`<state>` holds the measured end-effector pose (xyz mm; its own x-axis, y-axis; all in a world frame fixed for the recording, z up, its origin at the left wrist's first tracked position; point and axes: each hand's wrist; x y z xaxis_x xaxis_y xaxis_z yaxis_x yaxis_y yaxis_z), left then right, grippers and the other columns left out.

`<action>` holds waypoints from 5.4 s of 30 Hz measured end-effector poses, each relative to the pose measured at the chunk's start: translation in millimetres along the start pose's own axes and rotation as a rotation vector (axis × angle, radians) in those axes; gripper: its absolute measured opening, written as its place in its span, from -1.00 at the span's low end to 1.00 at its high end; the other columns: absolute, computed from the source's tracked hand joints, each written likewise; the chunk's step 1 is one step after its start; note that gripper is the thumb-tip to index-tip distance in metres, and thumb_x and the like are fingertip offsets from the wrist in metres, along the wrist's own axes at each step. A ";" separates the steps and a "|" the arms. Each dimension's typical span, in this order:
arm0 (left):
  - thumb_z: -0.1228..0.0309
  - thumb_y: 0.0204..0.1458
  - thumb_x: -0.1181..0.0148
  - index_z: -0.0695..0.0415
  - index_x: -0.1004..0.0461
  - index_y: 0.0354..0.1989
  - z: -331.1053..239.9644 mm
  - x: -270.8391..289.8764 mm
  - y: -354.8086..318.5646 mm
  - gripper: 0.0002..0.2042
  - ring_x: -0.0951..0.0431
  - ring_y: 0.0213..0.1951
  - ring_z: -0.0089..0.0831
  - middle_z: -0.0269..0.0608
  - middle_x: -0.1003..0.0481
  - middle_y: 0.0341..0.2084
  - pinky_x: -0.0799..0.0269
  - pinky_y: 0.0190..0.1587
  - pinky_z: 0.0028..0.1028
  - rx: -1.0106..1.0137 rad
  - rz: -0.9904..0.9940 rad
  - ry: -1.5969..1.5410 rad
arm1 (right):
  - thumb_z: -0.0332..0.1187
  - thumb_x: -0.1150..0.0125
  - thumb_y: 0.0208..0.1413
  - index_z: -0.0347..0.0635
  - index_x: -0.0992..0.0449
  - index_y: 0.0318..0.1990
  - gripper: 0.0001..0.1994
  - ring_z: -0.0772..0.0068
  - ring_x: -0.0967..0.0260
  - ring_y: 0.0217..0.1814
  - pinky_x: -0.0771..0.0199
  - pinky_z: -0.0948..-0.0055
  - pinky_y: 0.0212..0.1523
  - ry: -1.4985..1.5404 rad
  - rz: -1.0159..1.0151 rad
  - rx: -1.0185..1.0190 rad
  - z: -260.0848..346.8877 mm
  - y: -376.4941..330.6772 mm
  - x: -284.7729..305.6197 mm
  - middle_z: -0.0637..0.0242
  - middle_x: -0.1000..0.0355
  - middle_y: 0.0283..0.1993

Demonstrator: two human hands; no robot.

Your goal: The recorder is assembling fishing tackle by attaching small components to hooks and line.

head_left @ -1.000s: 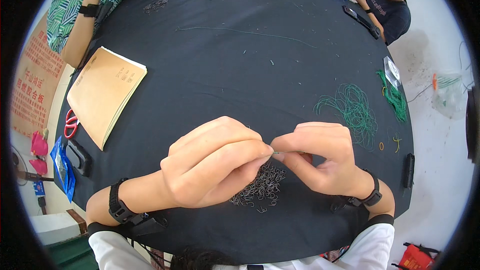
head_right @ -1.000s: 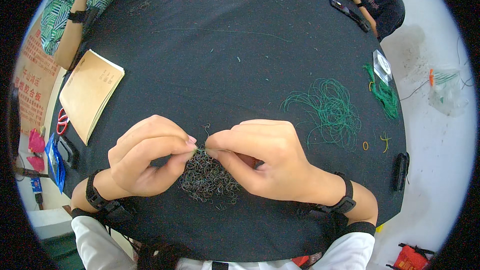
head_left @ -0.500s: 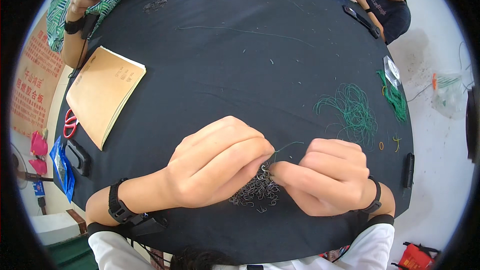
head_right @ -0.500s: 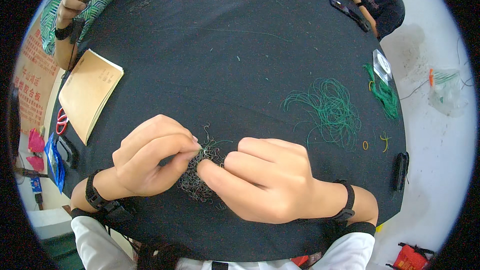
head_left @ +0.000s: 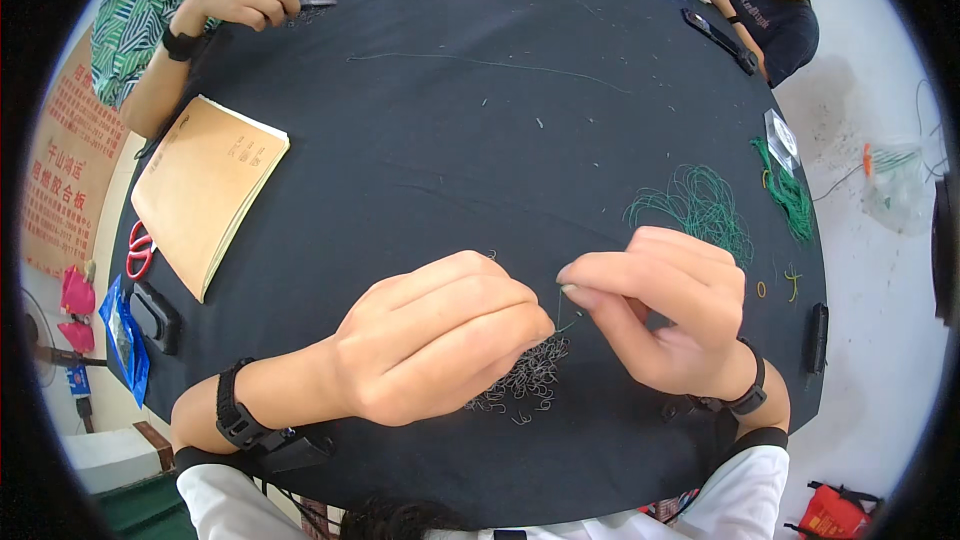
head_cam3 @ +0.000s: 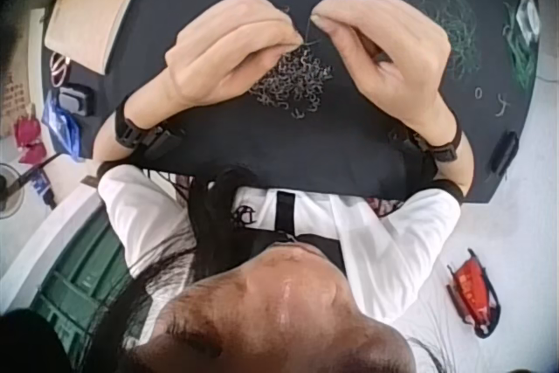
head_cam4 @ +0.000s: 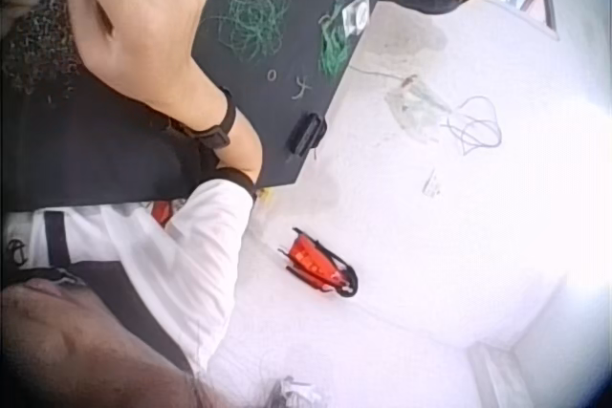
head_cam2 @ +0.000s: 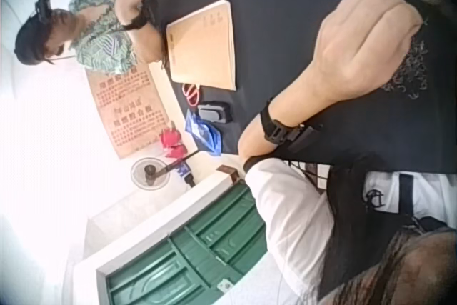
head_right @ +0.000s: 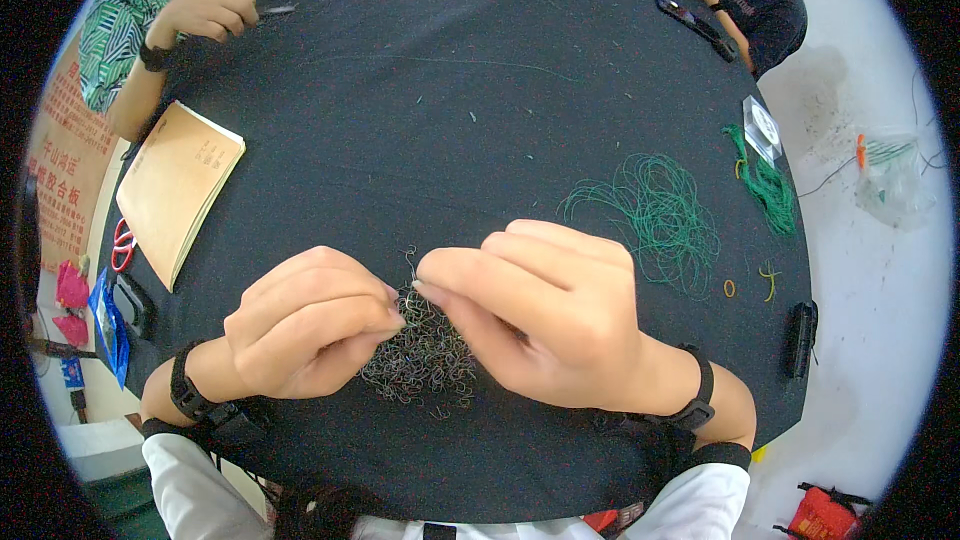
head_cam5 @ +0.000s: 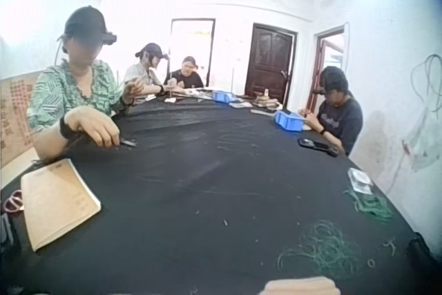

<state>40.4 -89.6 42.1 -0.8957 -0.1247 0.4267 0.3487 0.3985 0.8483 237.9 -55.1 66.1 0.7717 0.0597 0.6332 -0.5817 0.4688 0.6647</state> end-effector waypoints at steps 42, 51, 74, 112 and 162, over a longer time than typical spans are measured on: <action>0.73 -0.21 -0.21 0.32 -0.44 -0.38 0.6 2.3 -3.6 -0.82 -0.53 -0.50 -0.29 -0.08 -0.50 -0.51 -0.45 -0.46 -0.46 0.141 0.000 -0.062 | -0.54 -0.27 -0.15 -0.18 -0.55 -0.41 -0.90 0.43 -0.24 -0.69 -0.18 0.50 -0.65 0.262 0.226 -0.169 -6.9 -3.6 -5.4 0.34 -0.29 -0.69; 0.76 -0.27 -0.21 0.34 -0.45 -0.40 2.0 -0.1 -2.3 -0.80 -0.50 -0.54 -0.29 -0.07 -0.48 -0.54 -0.42 -0.49 -0.46 0.146 -0.020 -0.002 | -0.53 -0.28 -0.37 -0.21 -0.52 -0.45 -0.80 0.50 -0.17 -0.70 -0.17 0.53 -0.72 -0.023 0.147 0.112 10.0 -8.9 -5.9 0.42 -0.21 -0.66; 0.75 -0.25 -0.21 0.34 -0.44 -0.38 1.6 0.7 -2.3 -0.79 -0.51 -0.53 -0.29 -0.06 -0.48 -0.52 -0.44 -0.48 -0.45 0.145 0.012 -0.020 | -0.52 -0.29 -0.25 -0.20 -0.51 -0.46 -0.87 0.42 -0.22 -0.68 -0.20 0.49 -0.67 0.105 0.160 -0.005 6.3 -8.8 -10.9 0.38 -0.27 -0.66; 0.64 0.11 0.01 0.38 -0.37 -0.25 -5.6 3.3 -5.4 -0.92 -0.48 -0.39 -0.56 -0.07 -0.49 -0.36 -0.44 -0.31 -0.56 0.950 0.012 -0.767 | -0.43 -0.17 0.07 -0.27 -0.56 -0.28 -0.88 0.73 -0.34 -0.51 -0.24 0.71 -0.57 0.977 0.483 -0.903 -18.7 -9.4 -15.5 0.36 -0.50 -0.45; 0.65 -0.16 -0.26 0.27 -0.47 -0.42 5.4 -1.1 -9.7 -0.88 -0.52 -0.43 -0.33 -0.11 -0.50 -0.48 -0.41 -0.37 -0.47 0.416 0.115 -0.038 | -0.56 -0.11 0.07 -0.35 -0.50 -0.33 -0.94 0.59 -0.48 -0.42 -0.46 0.61 -0.42 0.646 0.180 -0.601 -5.8 -10.9 -15.2 0.27 -0.49 -0.45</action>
<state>36.5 -88.4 31.7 -0.8696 -0.0273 0.4930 0.3133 0.7412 0.5937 234.1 -56.0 46.9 0.7816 0.5756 0.2404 -0.6150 0.7756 0.1425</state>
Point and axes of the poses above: each hand's wrist, its own y-axis towards the middle knuckle, its own x-axis out of the back of the hand, z = x × y
